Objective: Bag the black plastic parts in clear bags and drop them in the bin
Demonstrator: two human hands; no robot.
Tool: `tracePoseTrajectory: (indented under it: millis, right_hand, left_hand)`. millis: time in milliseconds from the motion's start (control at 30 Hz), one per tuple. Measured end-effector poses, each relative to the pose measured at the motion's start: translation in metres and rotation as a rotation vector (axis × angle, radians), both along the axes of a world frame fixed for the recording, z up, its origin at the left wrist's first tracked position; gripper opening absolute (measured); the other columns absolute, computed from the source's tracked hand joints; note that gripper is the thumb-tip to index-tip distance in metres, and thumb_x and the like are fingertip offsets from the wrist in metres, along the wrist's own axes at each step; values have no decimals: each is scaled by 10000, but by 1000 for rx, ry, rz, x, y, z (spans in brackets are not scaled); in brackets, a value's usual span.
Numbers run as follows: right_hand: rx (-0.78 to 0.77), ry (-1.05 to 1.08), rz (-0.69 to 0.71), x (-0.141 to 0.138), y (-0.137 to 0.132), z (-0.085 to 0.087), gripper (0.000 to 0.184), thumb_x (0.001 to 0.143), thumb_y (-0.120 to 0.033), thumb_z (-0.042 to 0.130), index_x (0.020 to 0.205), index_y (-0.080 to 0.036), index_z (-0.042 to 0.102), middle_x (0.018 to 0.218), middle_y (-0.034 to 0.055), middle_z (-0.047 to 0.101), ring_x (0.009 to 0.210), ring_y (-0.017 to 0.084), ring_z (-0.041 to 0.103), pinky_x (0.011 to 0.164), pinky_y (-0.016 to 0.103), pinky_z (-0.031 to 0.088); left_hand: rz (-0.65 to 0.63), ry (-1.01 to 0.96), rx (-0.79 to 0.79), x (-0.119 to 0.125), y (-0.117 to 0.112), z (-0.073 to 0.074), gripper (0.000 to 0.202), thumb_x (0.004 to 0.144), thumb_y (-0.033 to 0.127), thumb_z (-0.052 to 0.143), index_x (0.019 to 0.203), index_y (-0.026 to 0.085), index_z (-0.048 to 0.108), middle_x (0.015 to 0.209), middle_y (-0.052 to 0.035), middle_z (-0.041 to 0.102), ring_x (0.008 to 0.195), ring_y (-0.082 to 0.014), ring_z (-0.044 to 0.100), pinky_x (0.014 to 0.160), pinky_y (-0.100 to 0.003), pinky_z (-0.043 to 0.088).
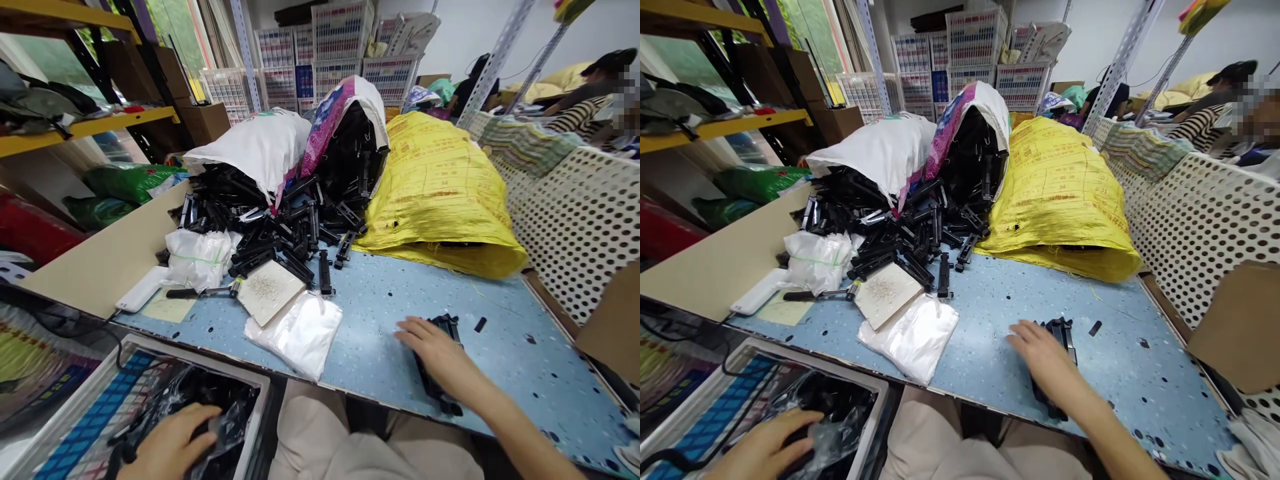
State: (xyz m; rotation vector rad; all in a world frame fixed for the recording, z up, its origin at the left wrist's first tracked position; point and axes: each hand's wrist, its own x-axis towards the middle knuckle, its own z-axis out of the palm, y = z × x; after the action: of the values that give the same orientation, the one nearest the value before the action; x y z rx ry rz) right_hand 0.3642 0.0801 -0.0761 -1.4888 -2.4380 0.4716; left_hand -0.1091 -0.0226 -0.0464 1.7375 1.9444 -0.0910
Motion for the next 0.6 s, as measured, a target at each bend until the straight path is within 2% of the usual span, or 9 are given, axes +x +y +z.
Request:
tracePoseTrajectory:
  millis: [67,133,233,300,367,433,500,600]
  right_hand:
    - [132,-226,29,26,18,-11,496,744,57,376,1019,-203,697,1259,120,601,1249,293,470,1007,493,387]
    - [154,-328,125,34,31,-15,475,742,59,395,967,-224,704,1216,95,626,1179,268,529,949,443,439]
    - [75,-318,236,24,43,-9,413,766,6,447,961,-261,695,1096,66,672,1026,229,597,840,367,485]
    - [0,-249,228,13,46,-3,340,790,-71,492,987,-270,686,1040,62,684,980,226,602,813,351,487]
    - [-90,-124,160,4,46,0,270,827,-190,520,1035,-265,674,1017,65,687,966,233,602,816,355,483]
    - [-207,87,52,-6,42,-3,269,845,-314,535,1071,-249,666,992,66,690,938,236,610,821,363,479]
    - [-355,402,-77,-20,34,-10,324,834,-405,555,1079,-227,669,963,62,693,877,226,619,795,358,483]
    - [-599,928,-263,-51,24,-22,379,779,-474,631,1034,-200,689,894,48,698,759,194,616,702,327,488]
  left_hand:
    - [90,160,-15,-2,15,-18,329,772,168,475,1011,171,701,1074,-123,691,934,-308,672,886,-436,498]
    - [91,85,89,23,34,-32,300,808,180,436,958,157,694,1009,-124,694,890,-277,673,849,-403,506]
    - [-42,-311,341,93,64,-46,298,890,286,395,903,195,679,906,-73,695,882,-204,645,815,-305,512]
    - [-112,-349,473,142,81,-52,276,888,284,431,954,166,672,962,-101,669,929,-212,619,847,-319,492]
    - [-141,-229,500,175,97,-58,210,838,240,517,948,153,674,1013,-123,639,970,-243,593,855,-353,470]
    - [-93,-225,415,186,111,-61,127,793,178,556,816,164,680,945,-94,629,892,-222,599,789,-325,457]
    - [-1,-339,325,181,123,-62,92,747,145,586,680,168,644,823,-46,613,778,-176,592,710,-280,428]
    - [86,-487,280,162,134,-62,98,713,203,626,627,161,604,693,-3,591,692,-154,569,640,-251,397]
